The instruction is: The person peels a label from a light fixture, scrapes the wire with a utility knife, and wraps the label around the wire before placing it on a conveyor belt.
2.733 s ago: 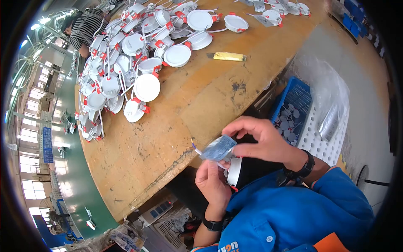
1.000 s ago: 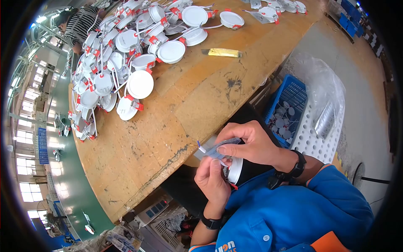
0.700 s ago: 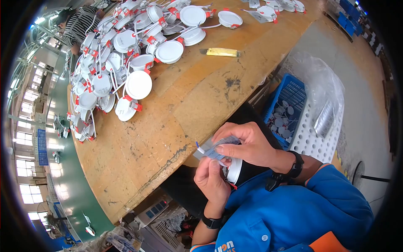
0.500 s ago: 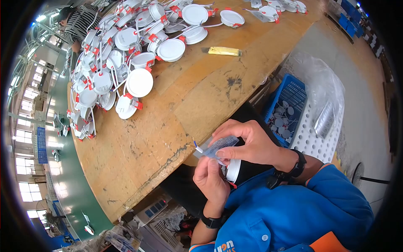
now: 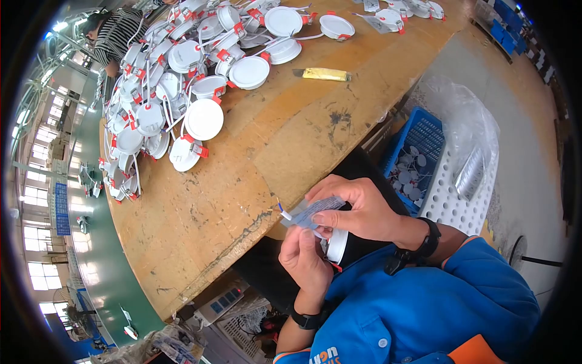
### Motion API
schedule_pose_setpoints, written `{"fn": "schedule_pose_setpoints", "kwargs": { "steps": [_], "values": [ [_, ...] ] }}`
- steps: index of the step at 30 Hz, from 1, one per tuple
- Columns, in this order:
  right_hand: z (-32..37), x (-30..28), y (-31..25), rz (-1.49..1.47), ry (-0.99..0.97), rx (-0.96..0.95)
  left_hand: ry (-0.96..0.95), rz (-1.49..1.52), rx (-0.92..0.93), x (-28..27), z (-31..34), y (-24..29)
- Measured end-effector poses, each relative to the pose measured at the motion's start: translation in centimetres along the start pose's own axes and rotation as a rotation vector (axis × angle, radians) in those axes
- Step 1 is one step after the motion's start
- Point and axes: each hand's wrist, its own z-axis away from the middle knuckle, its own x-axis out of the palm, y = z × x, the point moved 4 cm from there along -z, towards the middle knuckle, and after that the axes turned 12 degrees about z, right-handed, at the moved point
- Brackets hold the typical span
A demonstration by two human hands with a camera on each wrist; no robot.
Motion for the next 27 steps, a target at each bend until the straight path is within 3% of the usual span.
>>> {"fn": "schedule_pose_setpoints", "kwargs": {
  "steps": [2, 11, 21, 23, 25, 27],
  "values": [
    [0.0, -0.1, -0.3, -0.058, -0.04, 0.089, -0.027, -0.004, -0.005, -0.4, -0.2, 0.0],
    [0.2, -1.1, -0.3, -0.042, 0.122, 0.009, -0.019, -0.041, -0.01, -0.5, -0.1, 0.1],
    [0.4, -0.7, -1.6, 0.128, 0.199, -0.249, -0.056, -0.079, 0.044, -0.1, -0.8, 0.4],
    [0.3, -0.7, -3.5, 0.289, 0.141, -0.414, -0.007, -0.083, -0.053, -1.1, -1.2, 0.8],
    [0.2, -0.7, -6.1, 0.257, 0.025, -0.479, 0.095, -0.029, -0.213, -0.3, -1.6, 1.9],
    [-0.4, -1.1, -6.5, 0.14, -0.075, -0.492, -0.106, 0.398, -0.386, -0.5, -1.6, 1.9]
  ]
}}
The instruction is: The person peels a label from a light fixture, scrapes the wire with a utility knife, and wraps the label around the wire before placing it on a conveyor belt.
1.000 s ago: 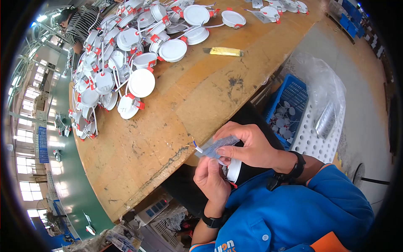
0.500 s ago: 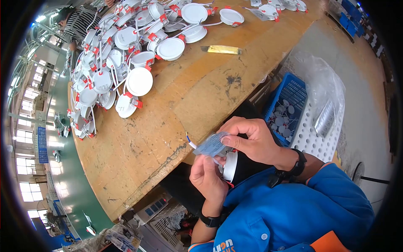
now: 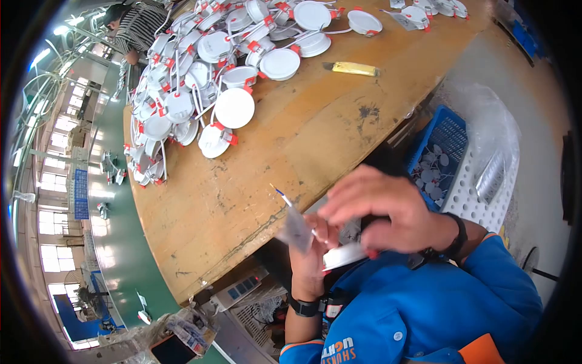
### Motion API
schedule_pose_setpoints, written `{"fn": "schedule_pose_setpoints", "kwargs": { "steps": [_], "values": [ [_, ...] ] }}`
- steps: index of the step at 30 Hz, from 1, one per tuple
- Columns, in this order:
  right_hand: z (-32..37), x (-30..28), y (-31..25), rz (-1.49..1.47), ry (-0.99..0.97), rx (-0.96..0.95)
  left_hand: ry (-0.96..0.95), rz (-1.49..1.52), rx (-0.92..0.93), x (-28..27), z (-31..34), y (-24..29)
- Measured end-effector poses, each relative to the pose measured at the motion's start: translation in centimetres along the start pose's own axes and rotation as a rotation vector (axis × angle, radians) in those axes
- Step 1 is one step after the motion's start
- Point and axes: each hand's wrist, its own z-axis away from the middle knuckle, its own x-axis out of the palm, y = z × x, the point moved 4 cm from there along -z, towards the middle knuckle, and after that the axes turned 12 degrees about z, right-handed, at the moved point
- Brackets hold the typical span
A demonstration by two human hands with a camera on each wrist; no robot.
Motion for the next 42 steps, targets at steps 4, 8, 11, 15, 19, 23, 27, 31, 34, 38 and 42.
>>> {"fn": "schedule_pose_setpoints", "kwargs": {
  "steps": [4, 8, 11, 15, 19, 23, 27, 31, 34, 38, 42],
  "values": [
    [-0.8, 1.4, 3.0, -0.345, -0.033, 0.501, -0.329, 0.496, -0.326, 0.0, 0.8, -1.2],
    [-1.3, 3.6, 4.4, -0.567, -0.203, 0.581, -0.396, 0.527, -0.405, 0.3, 1.0, -3.3],
    [-1.0, 3.7, 5.1, -0.627, -0.245, 0.566, -0.447, 0.53, -0.438, 0.6, 1.2, -3.9],
    [-0.6, 2.6, 4.2, -0.821, -0.256, 0.714, -0.062, -0.258, -0.245, 0.8, 1.9, -2.2],
    [-0.4, 2.3, 4.5, -0.774, -0.052, 0.611, -0.108, -0.607, -0.111, -1.4, 1.6, -0.3],
    [-0.3, 2.2, 4.4, -0.691, -0.03, 0.612, -0.215, -0.573, 0.064, -0.4, 1.8, 0.3],
    [-0.4, 2.3, 4.3, -0.631, 0.001, 0.627, -0.035, -0.451, 0.118, 0.0, 1.5, -0.1],
    [-0.3, 2.2, 4.2, -0.558, -0.008, 0.629, 0.069, -0.485, 0.153, 0.6, 1.0, -0.6],
    [-0.1, 2.3, 4.4, -0.561, 0.01, 0.623, 0.097, -0.45, 0.156, 0.6, 0.9, -0.5],
    [0.0, 2.2, 4.5, -0.553, 0.017, 0.615, 0.09, -0.401, 0.136, 0.6, 0.8, -0.6],
    [0.1, 2.2, 4.5, -0.579, 0.021, 0.623, 0.106, -0.397, 0.167, 0.7, 0.7, -1.0]
  ]
}}
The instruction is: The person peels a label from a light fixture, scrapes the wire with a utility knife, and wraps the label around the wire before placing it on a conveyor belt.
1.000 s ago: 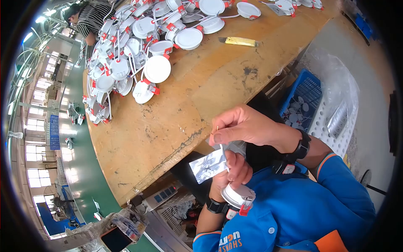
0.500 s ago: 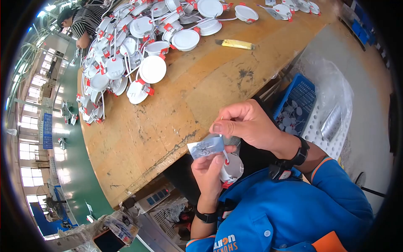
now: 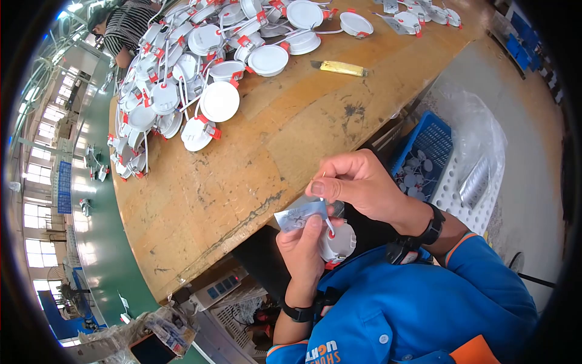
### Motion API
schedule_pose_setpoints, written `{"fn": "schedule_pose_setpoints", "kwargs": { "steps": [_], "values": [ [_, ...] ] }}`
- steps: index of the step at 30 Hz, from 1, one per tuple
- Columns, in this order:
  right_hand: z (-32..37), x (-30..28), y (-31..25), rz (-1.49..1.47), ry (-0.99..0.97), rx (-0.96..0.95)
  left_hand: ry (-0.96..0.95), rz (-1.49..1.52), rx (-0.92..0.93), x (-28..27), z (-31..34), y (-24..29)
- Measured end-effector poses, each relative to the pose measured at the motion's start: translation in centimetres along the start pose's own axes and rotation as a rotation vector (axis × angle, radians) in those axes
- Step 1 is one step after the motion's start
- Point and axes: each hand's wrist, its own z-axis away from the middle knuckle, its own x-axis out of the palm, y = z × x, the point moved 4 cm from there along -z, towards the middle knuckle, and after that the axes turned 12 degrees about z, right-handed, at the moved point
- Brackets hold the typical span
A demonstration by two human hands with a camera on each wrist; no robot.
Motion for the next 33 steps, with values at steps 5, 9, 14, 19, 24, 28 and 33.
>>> {"fn": "schedule_pose_setpoints", "kwargs": {
  "steps": [5, 9, 14, 19, 24, 28, 33],
  "values": [
    [0.1, 0.0, 0.0, 0.03, -0.002, -0.003, -0.025, 0.063, -0.033, -0.5, -0.1, -0.3],
    [0.5, 0.3, -0.2, 0.016, 0.032, -0.075, -0.013, 0.157, 0.013, 0.2, 0.1, -0.1],
    [0.9, 1.0, -0.6, 0.209, 0.116, -0.334, 0.113, 0.138, 0.041, 0.2, -0.2, -0.3],
    [1.7, 0.2, -2.1, 0.141, 0.12, -0.381, 0.125, 0.283, -0.094, -1.4, -0.8, -1.2],
    [0.6, -1.2, -1.1, -0.073, 0.155, -0.204, -0.035, 0.29, -0.226, -2.4, -0.5, -2.4],
    [0.7, -1.4, -0.6, -0.211, 0.083, -0.108, -0.361, 0.073, -0.211, -0.6, -1.4, -0.6],
    [1.0, -2.0, -1.1, -0.151, 0.125, -0.053, -0.339, -0.162, -0.205, 1.0, -2.6, 0.7]
  ]
}}
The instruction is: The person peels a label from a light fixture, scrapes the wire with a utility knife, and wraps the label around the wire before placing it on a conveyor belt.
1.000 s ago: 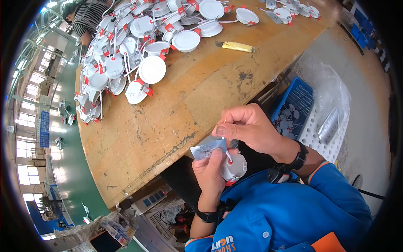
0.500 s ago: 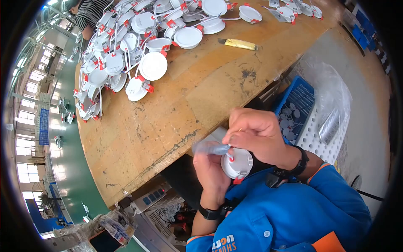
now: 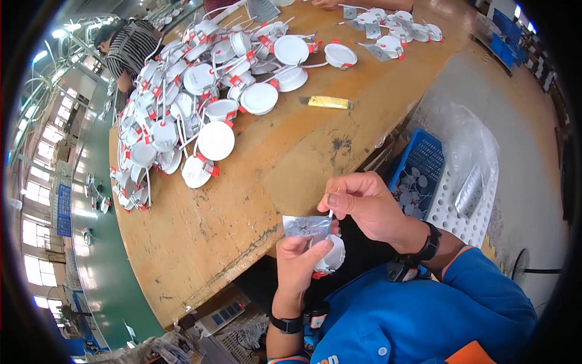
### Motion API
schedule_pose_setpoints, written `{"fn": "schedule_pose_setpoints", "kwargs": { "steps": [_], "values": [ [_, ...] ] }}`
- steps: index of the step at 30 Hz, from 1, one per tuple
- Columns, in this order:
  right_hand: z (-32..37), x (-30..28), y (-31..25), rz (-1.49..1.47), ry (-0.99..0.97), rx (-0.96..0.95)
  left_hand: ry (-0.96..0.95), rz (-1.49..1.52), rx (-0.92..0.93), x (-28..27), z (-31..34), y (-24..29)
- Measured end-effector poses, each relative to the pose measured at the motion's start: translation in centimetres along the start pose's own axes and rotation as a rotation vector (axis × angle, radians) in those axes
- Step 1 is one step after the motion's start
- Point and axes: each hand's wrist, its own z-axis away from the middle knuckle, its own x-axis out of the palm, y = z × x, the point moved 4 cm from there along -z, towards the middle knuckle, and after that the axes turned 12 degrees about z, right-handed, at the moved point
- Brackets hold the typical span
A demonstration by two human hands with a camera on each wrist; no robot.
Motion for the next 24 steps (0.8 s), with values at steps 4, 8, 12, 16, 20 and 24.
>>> {"fn": "schedule_pose_setpoints", "kwargs": {
  "steps": [4, 8, 12, 16, 20, 24],
  "values": [
    [0.4, -0.5, -0.4, -0.035, -0.027, -0.036, 0.051, 0.131, -0.08, 1.6, -0.9, 0.8],
    [0.3, -1.2, -1.6, 0.001, 0.035, -0.064, 0.118, 0.135, 0.006, 3.0, -1.7, 0.5],
    [0.4, -2.5, -4.5, 0.333, 0.107, -0.148, 0.176, 0.165, 0.037, 4.1, -3.2, 0.3],
    [0.0, -4.3, -6.0, 0.632, 0.151, -0.126, 0.07, 0.078, 0.074, 4.2, -5.0, 0.3],
    [-0.1, -5.1, -5.1, 0.691, 0.103, -0.171, 0.029, 0.038, 0.053, 5.5, -6.2, 0.3],
    [0.0, -5.3, -5.1, 0.497, 0.15, -0.086, 0.047, 0.09, 0.042, 6.5, -6.8, 0.0]
  ]
}}
